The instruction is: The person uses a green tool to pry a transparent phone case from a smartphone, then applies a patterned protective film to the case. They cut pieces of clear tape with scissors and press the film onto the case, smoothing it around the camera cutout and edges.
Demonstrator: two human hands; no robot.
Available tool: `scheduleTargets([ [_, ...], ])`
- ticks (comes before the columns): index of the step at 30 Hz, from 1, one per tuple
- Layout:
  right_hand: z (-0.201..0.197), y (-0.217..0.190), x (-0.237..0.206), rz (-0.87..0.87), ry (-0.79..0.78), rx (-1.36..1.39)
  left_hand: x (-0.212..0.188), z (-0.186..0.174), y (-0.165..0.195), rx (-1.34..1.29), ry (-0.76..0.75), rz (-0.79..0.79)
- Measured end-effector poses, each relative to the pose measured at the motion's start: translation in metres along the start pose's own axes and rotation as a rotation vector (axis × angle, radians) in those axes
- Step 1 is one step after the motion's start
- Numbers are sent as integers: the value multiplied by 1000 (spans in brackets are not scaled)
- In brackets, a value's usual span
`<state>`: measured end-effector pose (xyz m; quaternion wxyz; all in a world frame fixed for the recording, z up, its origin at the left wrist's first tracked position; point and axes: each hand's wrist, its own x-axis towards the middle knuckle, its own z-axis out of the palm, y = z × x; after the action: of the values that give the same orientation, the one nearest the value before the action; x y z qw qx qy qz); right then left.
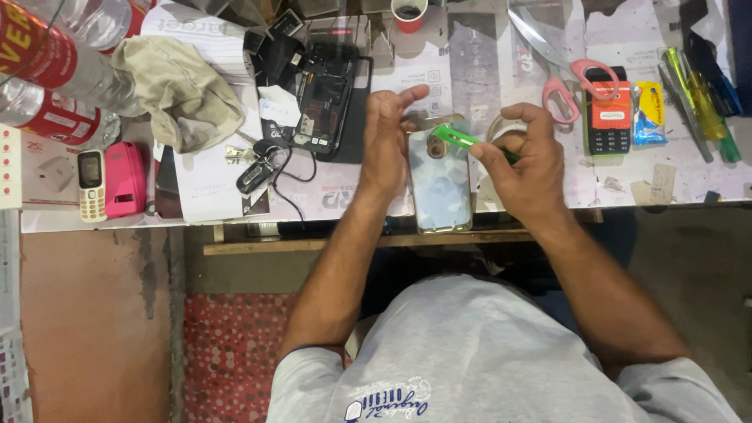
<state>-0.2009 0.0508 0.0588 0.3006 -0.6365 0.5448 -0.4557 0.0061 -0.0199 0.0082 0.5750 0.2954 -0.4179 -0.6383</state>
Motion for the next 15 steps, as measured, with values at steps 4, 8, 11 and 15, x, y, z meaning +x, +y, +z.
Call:
scheduleTargets([
  [4,0,-1,3,0,12,-17,-2,-1,1,96,-68,112],
  [8,2,-3,12,-55,38,-45,-2,-1,15,173,-146,104],
  [11,1,-10,20,-112,51,-86,3,9,23,225,-137,70],
  [15,-5,-29,25,-73,36,-298,11,15,28,306,-26,47],
])
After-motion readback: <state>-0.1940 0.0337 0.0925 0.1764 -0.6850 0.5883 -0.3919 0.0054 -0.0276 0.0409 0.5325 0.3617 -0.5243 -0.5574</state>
